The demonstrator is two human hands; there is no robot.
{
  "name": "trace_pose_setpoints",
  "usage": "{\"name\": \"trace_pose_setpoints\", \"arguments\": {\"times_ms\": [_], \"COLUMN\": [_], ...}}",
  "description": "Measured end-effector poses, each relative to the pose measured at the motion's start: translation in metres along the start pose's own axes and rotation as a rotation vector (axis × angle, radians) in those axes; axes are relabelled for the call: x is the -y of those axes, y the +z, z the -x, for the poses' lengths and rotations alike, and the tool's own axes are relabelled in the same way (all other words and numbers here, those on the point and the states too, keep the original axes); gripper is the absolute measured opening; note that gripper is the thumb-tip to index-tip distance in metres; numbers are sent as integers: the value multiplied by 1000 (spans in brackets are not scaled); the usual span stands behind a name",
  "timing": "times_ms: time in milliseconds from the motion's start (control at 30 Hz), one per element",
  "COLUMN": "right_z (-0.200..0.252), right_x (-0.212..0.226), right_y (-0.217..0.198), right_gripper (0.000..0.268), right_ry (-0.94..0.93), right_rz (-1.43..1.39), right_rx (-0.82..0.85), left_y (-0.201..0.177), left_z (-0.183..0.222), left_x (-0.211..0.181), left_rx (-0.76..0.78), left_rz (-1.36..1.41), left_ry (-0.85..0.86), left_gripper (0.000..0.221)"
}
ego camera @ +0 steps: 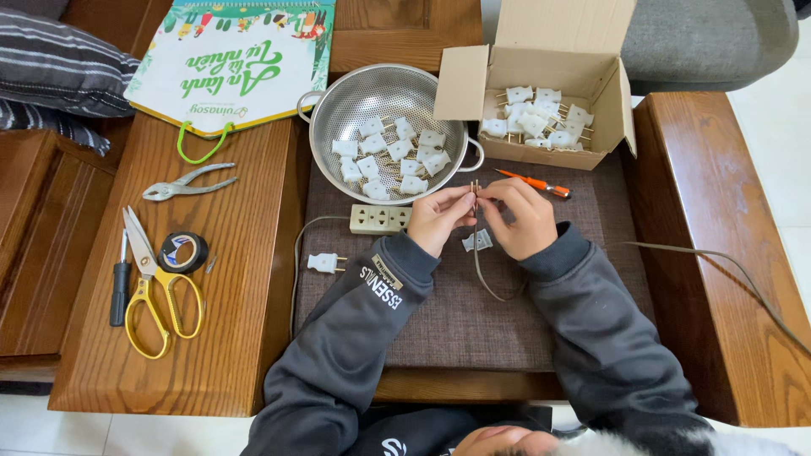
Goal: The person assembles a power plug by attaching wires to a white plastic plug housing and tightening a screw using a small orange-handled screwdriver.
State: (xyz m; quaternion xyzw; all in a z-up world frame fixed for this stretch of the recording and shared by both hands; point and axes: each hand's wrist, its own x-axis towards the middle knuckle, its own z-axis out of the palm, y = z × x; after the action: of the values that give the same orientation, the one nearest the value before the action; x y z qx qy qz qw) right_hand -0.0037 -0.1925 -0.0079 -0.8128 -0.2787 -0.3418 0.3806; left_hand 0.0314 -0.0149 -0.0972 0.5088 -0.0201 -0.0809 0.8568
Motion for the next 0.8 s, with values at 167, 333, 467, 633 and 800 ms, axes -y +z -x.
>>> {"name": "trace_pose_setpoints", "arguments": {"times_ms": [167,333,467,633,800], "right_z": [2,1,0,6,7], "right_x": [-7,-5,1,-4,-9], "right_y": [1,-2,-3,-1,2], "right_gripper": [9,8,8,6,4], "right_ry": [32,49,63,79,153], "right_rz": [-37,-29,8,13,-57], "right_rx": [8,13,19,34,26], "left_y": [-3,2,3,5,4], "left_z": [0,7,12,16,12], "left_x": [1,-19,-26,-29,-29], "left_rx": [23,66,69,68,75], "left_rz": [-13,-23,-64,-66,-91], "left_ry": [36,46,66,85,102], "left_gripper": [40,42,44,43,41]}}
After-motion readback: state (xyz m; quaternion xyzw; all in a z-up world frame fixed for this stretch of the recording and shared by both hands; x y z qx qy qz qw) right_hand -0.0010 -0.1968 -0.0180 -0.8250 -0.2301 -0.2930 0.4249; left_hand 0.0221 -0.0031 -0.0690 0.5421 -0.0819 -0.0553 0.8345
